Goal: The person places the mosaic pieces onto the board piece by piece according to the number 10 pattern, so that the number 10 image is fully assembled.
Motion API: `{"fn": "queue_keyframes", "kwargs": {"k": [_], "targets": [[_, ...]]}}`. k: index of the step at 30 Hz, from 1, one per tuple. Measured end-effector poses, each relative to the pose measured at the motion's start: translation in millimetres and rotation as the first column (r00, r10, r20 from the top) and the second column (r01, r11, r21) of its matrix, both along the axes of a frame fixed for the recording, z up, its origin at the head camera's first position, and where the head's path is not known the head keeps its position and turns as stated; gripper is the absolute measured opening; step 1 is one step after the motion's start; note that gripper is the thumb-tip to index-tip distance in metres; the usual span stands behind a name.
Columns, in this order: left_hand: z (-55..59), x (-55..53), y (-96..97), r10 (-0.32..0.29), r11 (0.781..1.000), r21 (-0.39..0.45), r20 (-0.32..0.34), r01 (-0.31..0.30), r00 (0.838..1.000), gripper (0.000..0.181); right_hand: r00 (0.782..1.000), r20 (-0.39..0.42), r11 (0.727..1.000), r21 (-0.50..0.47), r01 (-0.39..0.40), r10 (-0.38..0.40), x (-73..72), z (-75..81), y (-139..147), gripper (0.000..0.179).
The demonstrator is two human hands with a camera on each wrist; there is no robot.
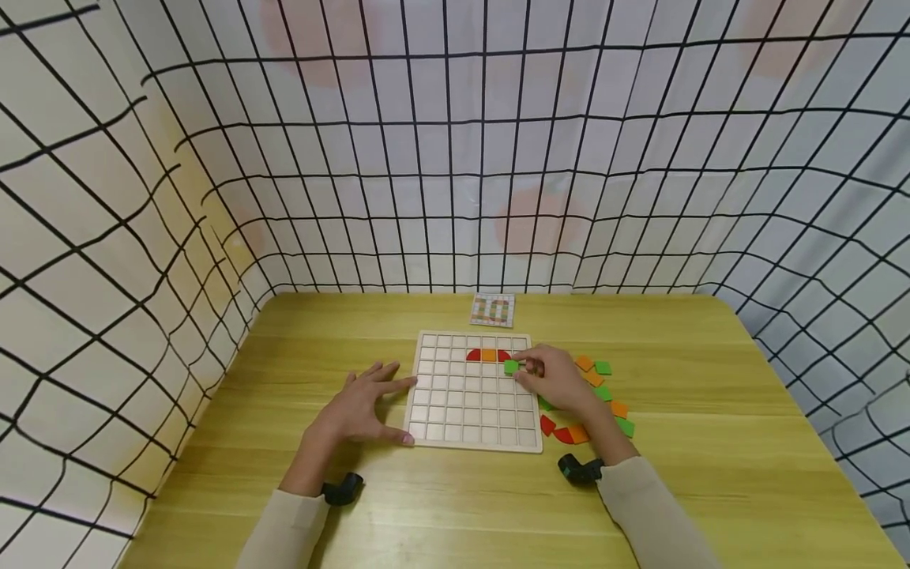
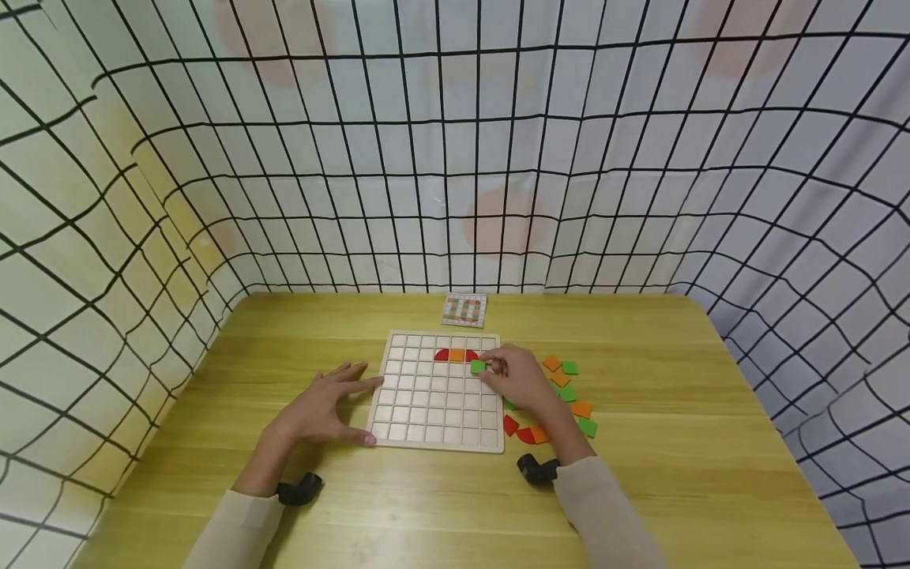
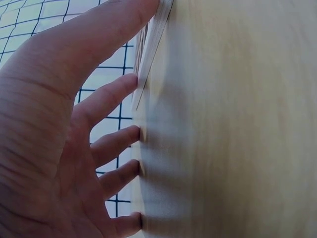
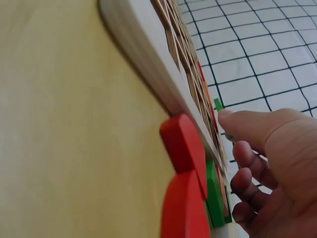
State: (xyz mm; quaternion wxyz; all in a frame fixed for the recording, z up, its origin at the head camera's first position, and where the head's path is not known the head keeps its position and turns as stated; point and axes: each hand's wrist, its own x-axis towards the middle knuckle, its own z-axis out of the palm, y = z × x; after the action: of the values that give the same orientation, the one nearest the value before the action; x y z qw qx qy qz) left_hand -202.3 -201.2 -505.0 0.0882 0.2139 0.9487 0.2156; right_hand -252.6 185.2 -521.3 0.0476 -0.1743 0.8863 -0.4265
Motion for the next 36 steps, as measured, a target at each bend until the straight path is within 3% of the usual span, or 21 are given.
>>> {"fn": "queue_keyframes", "kwargs": {"k": [12, 23, 36], "targets": [[-0.6, -1.9, -1.0, -0.004, 1.0, 0.001, 0.007, 0.004, 1.0, 0.101, 0.998, -0.037, 0.997, 0.051, 0.061, -0.059, -0.9, -8.2, -8, 0.028], [0.0, -2.0, -2.1, 0.011, 1.0, 0.001, 0.017, -0.011, 1.0, 0.101, 0.998, -0.031, 0.997, 0.052, 0.061, -0.059, 1.2, -8.3, -12, 0.027], [-0.5, -2.4, -2.8, 0.013, 1.0, -0.004, 0.025, -0.013, 1.0, 0.101, 0.997, -0.041, 0.996, -0.057, 0.067, -0.069, 1.8, -2.9, 0, 0.028]]}}
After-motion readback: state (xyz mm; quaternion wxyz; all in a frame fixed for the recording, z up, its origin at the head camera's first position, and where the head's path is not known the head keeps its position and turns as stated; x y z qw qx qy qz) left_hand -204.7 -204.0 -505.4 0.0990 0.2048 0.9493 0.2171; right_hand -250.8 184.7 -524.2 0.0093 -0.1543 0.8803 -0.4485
